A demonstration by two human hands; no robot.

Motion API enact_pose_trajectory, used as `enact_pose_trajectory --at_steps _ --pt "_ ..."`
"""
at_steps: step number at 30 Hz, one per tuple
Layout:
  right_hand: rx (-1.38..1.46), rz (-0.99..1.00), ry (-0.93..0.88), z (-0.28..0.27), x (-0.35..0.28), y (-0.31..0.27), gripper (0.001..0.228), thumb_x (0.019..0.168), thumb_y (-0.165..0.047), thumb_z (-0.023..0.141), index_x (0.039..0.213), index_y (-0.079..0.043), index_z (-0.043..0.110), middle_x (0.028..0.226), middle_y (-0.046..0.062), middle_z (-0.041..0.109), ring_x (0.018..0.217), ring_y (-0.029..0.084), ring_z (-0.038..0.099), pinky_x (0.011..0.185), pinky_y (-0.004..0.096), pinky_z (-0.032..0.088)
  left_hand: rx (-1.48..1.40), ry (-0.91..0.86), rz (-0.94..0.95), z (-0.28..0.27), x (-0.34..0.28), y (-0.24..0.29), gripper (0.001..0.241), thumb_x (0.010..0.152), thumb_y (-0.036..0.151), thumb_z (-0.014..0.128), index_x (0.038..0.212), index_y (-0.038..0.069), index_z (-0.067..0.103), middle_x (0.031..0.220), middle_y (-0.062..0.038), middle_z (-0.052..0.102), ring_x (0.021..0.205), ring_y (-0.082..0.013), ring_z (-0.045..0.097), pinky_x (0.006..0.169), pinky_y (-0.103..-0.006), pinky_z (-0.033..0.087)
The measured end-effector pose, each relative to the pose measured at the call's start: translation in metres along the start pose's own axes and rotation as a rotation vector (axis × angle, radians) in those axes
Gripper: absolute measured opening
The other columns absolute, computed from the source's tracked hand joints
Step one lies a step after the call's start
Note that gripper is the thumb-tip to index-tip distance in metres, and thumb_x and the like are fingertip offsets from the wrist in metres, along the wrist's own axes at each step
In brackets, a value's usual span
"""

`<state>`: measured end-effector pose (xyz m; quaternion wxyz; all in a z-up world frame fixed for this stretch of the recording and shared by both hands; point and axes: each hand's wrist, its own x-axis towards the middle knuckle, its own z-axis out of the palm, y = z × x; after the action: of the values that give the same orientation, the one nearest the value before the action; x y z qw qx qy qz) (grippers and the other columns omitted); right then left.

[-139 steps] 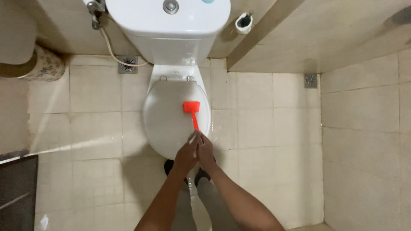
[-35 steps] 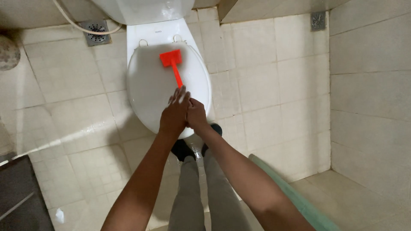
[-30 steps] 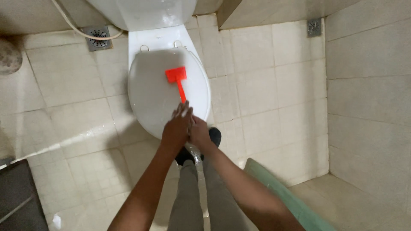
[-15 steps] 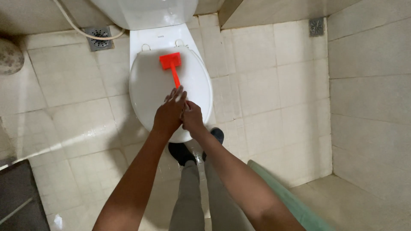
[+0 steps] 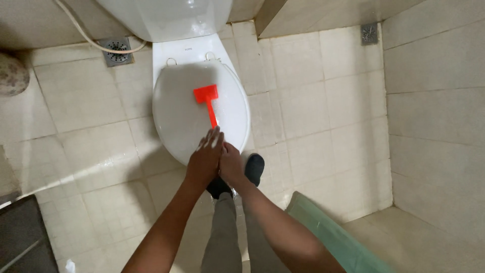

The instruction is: The person cleans a toilet in a bathroom. They first scrub the closed toilet seat with a pink sponge, then use an orange toilet brush to scrub the inside of the toilet bowl.

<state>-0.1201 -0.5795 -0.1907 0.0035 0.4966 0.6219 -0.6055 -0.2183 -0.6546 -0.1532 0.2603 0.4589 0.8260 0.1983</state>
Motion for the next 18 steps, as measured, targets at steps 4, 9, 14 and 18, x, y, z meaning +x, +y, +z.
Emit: enact_pose_trajectory --at_steps 4,9,14,18 --pt "0.031 0.337 -0.115 0.006 0.004 -0.068 0.034 0.109 -0.024 0.048 0.120 0.001 0.068 0.085 0.021 0.063 0.065 0.029 0.053 0.057 0.043 0.041 0.009 0.076 -0.033 0.001 0.012 -0.015 0.058 0.095 0.009 0.059 0.151 0.000 0.044 0.164 -0.018 0.038 0.150 -0.0313 0.039 0.121 -0.0446 0.039" --pt "-0.177 -0.568 -0.087 -0.014 -0.015 0.071 0.020 0.113 -0.011 0.056 0.128 0.000 0.063 0.098 0.008 0.070 0.081 0.013 0.066 0.066 0.029 0.054 0.068 -0.155 -0.079 0.011 -0.018 0.015 0.073 0.086 0.013 0.063 0.154 0.003 0.038 0.166 -0.016 0.030 0.151 -0.0306 0.035 0.120 -0.0439 0.034" --pt "0.041 0.356 -0.148 -0.038 -0.079 0.019 0.034 0.107 -0.014 0.042 0.126 -0.006 0.068 0.079 0.010 0.067 0.059 0.015 0.057 0.053 0.033 0.046 -0.052 -0.066 0.011 0.068 -0.072 0.028 0.067 0.096 0.020 0.064 0.153 -0.001 0.036 0.164 -0.021 0.028 0.151 -0.0339 0.032 0.121 -0.0495 0.030" --pt "-0.006 0.246 -0.163 -0.027 -0.064 0.026 0.032 0.106 -0.019 0.043 0.129 -0.009 0.063 0.082 0.006 0.071 0.064 0.013 0.064 0.060 0.030 0.053 0.007 -0.113 -0.026 0.045 -0.064 0.031 0.074 0.090 0.016 0.062 0.156 -0.003 0.033 0.165 -0.022 0.026 0.152 -0.0332 0.030 0.122 -0.0469 0.029"
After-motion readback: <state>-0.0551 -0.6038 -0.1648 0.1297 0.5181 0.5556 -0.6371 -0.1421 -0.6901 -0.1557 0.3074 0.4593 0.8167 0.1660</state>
